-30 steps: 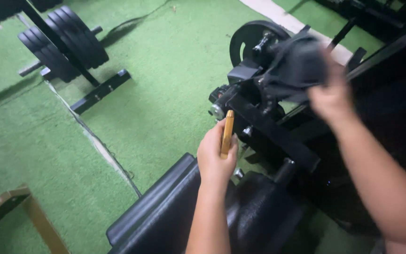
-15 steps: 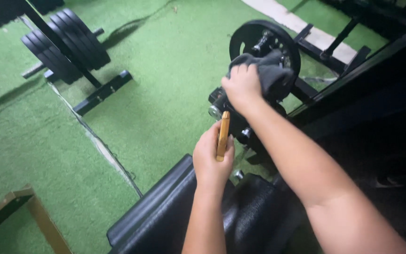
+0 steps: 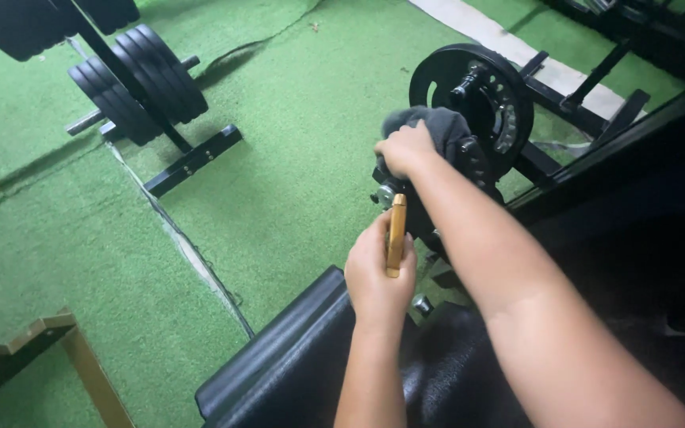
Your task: Cleaning a leg press machine using a spray bottle and a cloth.
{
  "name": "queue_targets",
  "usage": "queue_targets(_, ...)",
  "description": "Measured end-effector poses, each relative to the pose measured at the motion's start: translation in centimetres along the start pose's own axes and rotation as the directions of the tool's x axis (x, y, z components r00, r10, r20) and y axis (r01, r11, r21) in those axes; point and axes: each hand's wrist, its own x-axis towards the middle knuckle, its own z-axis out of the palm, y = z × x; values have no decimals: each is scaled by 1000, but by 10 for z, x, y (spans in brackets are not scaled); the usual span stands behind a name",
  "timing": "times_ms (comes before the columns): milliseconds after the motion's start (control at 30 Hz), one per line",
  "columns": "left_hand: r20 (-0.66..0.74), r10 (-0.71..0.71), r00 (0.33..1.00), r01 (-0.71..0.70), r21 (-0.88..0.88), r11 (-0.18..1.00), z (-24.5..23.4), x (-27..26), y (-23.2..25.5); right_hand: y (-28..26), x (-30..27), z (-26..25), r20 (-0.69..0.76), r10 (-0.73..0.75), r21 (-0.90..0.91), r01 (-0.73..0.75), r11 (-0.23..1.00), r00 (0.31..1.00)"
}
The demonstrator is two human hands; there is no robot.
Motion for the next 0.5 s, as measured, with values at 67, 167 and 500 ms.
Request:
queue_targets(67,33,-17,999,16,21,1000,0,-1,-1,2,-8,-5,77,-31,57,26,998,997)
queue_targets(167,7,-15,1000,15,3,1000,0,2,-5,6,-26,-22,38,0,37,-1,999,999)
queue_targets(500,-34,-20,999,19,-37,999,6,0,-13,30,-108,-40,-248,114,-22,-123,992,962)
